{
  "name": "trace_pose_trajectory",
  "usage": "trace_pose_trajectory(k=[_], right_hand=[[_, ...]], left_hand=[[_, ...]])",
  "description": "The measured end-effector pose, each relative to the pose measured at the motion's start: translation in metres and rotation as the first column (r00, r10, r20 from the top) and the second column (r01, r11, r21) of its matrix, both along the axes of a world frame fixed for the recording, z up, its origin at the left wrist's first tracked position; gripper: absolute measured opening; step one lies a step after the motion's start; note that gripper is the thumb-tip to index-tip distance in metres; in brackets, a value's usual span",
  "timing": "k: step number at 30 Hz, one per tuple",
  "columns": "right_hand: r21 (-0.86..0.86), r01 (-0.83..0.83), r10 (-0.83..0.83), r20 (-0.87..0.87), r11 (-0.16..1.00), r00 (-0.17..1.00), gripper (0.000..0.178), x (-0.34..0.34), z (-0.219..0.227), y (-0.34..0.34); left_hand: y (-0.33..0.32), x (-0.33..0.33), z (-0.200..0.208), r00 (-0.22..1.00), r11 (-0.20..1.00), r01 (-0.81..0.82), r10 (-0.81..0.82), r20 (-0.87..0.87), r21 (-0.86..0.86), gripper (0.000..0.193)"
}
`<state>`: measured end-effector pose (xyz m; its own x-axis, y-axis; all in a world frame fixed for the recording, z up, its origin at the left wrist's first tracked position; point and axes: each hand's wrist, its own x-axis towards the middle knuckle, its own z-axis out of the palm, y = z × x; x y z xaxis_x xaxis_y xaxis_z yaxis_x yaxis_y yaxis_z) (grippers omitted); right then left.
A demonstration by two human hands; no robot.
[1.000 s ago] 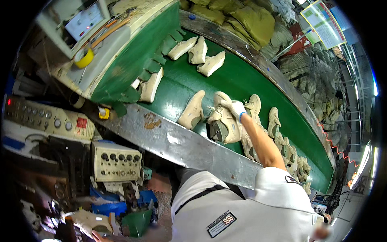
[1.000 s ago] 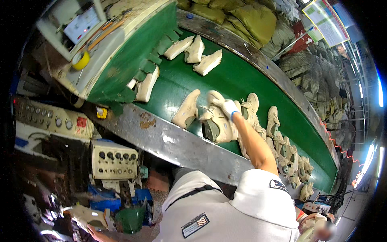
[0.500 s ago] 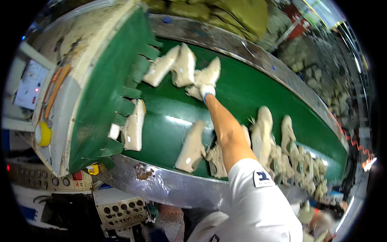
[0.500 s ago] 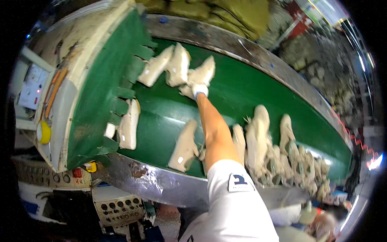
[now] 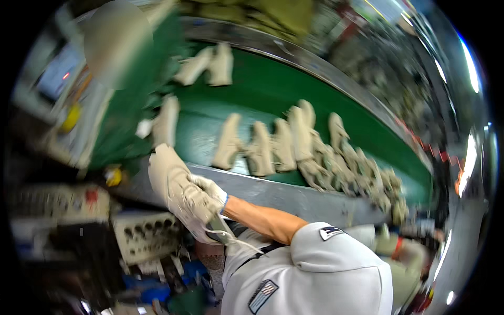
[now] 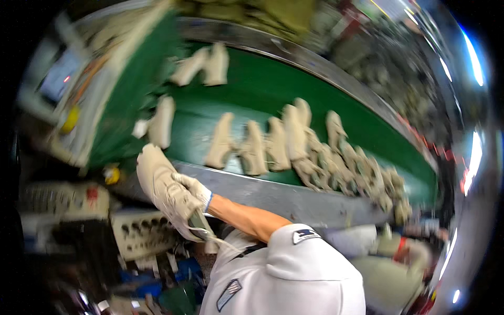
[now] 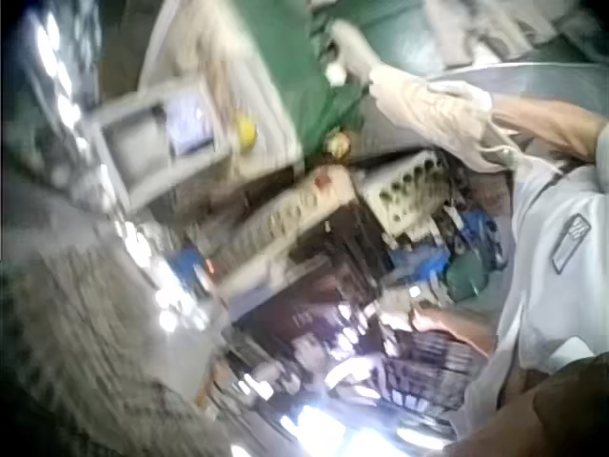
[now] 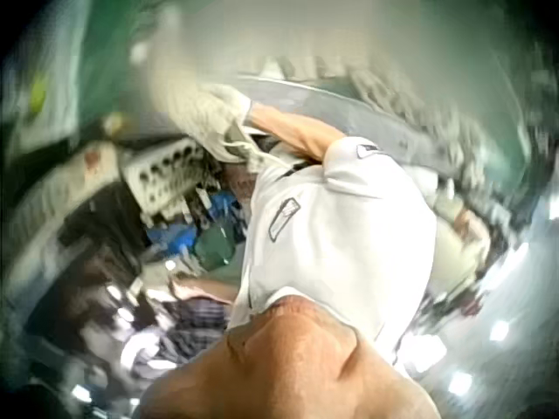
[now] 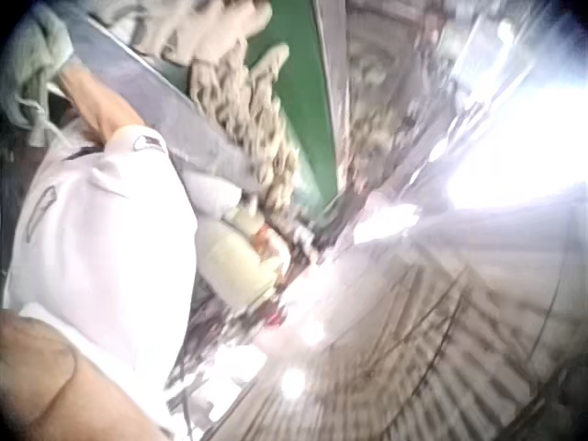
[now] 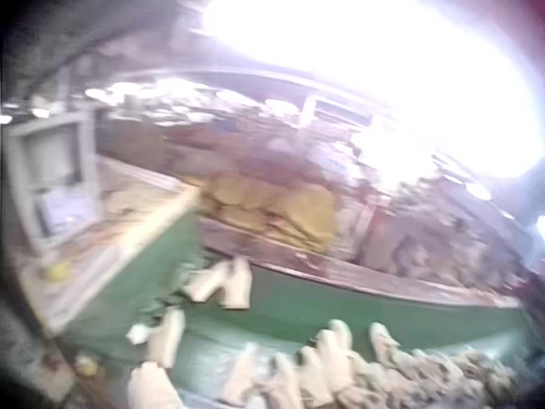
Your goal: The person picks up shoe uppers from a conveyor belt, positions them onto a toe-lasting machine, aligns the material for shaping, and operates the machine's control panel to process the shoes.
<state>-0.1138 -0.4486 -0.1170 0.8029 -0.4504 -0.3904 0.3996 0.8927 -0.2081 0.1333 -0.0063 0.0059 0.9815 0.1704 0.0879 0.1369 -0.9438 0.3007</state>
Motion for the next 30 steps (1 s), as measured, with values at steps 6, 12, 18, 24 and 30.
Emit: trace_pose_trajectory(k=[6, 12, 18, 24, 30], right_hand=[[-0.268, -0.544, 0.536, -0.110, 0.795, 0.837, 0.067, 0.111, 0.128, 0.142], [-0.258, -0.685, 0.678, -0.131, 0.681, 0.723, 0.069, 0.163, 0.145, 0.249], [-0.363, -0.757, 0.733, -0.235, 0.543, 0.639, 0.060, 0.202, 0.118, 0.297], [-0.498, -0.725, 0.725, -0.246, 0.475, 0.644, 0.058, 0.268, 0.125, 0.346], [-0.592, -0.656, 0.621, -0.307, 0.469, 0.721, 0.042, 0.321, 0.112, 0.377]], left_hand=[[0.058, 0.012, 0.007, 0.994, 0.728, -0.002, 0.075, 0.078, -0.685, 0.024], [0.114, 0.004, 0.037, 0.996, 0.848, -0.068, 0.027, -0.086, -0.525, 0.050], [0.165, -0.014, 0.042, 0.975, 0.351, -0.026, -0.199, -0.101, -0.936, 0.085], [0.125, 0.046, 0.021, 0.975, 0.136, -0.170, -0.121, -0.187, -0.976, 0.043], [0.131, 0.083, 0.011, 0.990, 0.168, -0.112, 0.108, -0.095, -0.979, 0.045]])
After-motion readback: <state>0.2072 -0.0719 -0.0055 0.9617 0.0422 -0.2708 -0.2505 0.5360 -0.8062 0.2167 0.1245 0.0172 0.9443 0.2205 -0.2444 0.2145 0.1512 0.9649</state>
